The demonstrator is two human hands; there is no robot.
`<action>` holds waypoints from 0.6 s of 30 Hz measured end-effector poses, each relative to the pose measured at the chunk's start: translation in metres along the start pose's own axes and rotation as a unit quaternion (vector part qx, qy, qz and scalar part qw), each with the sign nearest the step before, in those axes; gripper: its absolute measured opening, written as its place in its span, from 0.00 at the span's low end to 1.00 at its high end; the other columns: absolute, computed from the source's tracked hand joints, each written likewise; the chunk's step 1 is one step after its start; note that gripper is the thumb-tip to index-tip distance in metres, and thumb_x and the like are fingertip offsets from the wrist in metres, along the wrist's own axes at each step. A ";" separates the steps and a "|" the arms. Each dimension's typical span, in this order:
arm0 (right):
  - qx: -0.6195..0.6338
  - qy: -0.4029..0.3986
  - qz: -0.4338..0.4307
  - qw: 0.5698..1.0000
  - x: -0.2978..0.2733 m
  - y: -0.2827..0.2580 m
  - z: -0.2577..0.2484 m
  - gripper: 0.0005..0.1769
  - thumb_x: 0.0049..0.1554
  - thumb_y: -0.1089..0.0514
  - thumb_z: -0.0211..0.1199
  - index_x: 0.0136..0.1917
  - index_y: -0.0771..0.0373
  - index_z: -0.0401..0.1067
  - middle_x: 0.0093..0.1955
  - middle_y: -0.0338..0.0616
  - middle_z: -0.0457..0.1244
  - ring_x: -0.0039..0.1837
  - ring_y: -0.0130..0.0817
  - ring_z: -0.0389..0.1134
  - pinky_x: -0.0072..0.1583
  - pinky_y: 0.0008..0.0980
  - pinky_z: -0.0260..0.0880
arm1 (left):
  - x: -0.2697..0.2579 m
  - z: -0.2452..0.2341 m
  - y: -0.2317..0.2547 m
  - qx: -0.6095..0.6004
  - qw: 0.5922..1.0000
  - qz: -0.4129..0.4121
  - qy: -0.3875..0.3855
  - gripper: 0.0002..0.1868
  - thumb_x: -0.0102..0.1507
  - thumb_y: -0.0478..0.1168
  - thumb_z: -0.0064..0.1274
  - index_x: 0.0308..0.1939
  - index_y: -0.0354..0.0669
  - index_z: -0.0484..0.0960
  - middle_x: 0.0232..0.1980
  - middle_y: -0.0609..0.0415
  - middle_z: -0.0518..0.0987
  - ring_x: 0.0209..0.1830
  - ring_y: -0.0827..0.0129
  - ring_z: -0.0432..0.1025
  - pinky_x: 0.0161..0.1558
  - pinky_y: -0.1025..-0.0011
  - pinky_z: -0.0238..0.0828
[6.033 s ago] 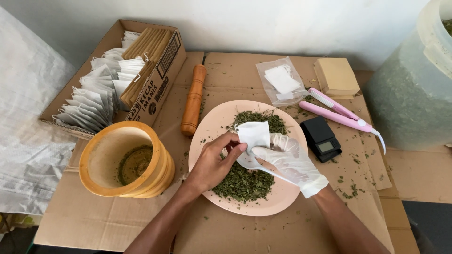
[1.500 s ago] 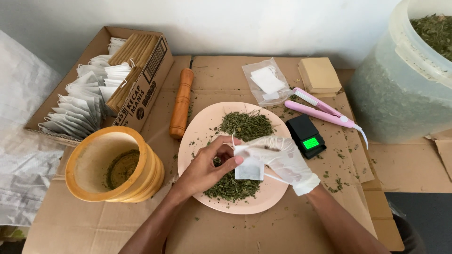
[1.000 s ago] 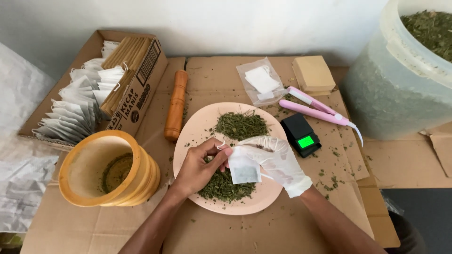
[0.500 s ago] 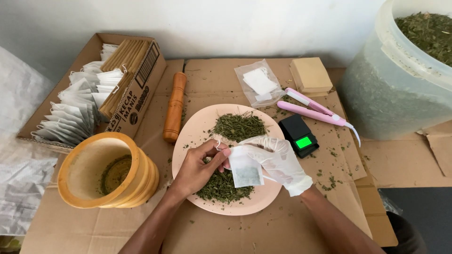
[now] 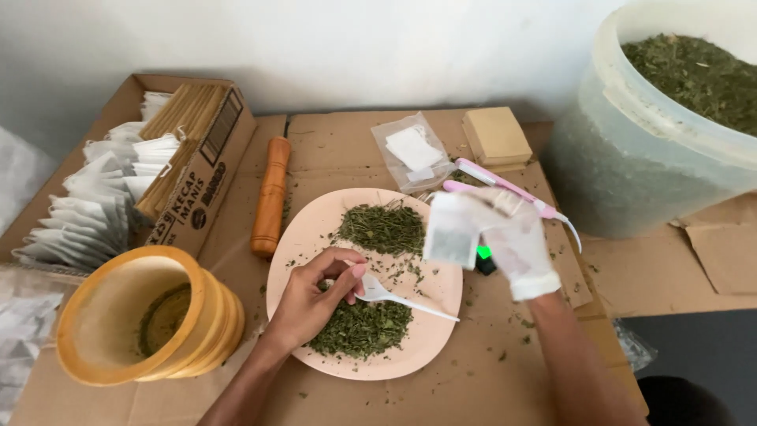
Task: Filling small filter bags with dried tea leaves using a spoon and sealing them with a hair straightener.
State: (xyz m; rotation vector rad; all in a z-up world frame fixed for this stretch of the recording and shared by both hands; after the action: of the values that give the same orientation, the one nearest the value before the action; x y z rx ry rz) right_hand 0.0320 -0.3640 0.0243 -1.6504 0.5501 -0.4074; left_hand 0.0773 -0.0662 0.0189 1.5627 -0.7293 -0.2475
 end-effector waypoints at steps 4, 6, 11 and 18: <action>0.005 0.022 -0.001 1.000 0.017 -0.009 -0.029 0.05 0.60 0.55 0.72 0.51 0.52 0.84 0.55 0.42 0.76 0.44 0.26 0.73 0.43 0.24 0.75 | -0.001 0.002 -0.002 0.005 0.999 -0.036 -0.008 0.11 0.72 0.40 0.56 0.54 0.39 0.87 0.30 0.47 0.88 0.27 0.68 0.79 0.37 0.68 0.81; 0.067 0.000 0.002 0.998 0.014 -0.021 -0.026 0.04 0.61 0.60 0.67 0.44 0.60 0.81 0.68 0.46 0.77 0.54 0.23 0.74 0.52 0.23 0.73 | 0.000 0.004 -0.005 -0.002 0.998 -0.066 -0.019 0.13 0.72 0.45 0.56 0.53 0.40 0.87 0.32 0.51 0.86 0.28 0.69 0.78 0.37 0.72 0.79; -0.043 0.055 0.012 0.997 0.046 0.031 -0.045 0.09 0.63 0.54 0.70 0.56 0.56 0.85 0.54 0.33 0.74 0.55 0.22 0.70 0.58 0.25 0.70 | 0.002 -0.001 -0.005 0.023 0.997 -0.069 0.002 0.14 0.72 0.44 0.56 0.52 0.38 0.89 0.32 0.51 0.86 0.29 0.69 0.78 0.35 0.72 0.81; -0.131 -0.029 -0.121 0.984 0.014 -0.037 -0.018 0.12 0.63 0.44 0.64 0.44 0.40 0.87 0.72 0.26 0.75 0.32 0.16 0.37 0.35 0.17 0.41 | 0.001 -0.007 -0.004 0.111 0.992 -0.064 0.013 0.16 0.72 0.49 0.53 0.52 0.44 0.89 0.32 0.56 0.85 0.31 0.73 0.79 0.40 0.74 0.80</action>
State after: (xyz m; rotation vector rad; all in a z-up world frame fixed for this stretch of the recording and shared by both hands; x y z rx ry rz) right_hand 0.0380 -0.3830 0.0628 -1.9862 0.3712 -0.4784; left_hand 0.0835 -0.0613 0.0163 1.8234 -0.6541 -0.2459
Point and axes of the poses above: each hand's wrist, its own x-axis towards the middle knuckle, its own z-axis out of the palm, y = z × x, the point moved 10 cm from there along x, towards the middle knuckle
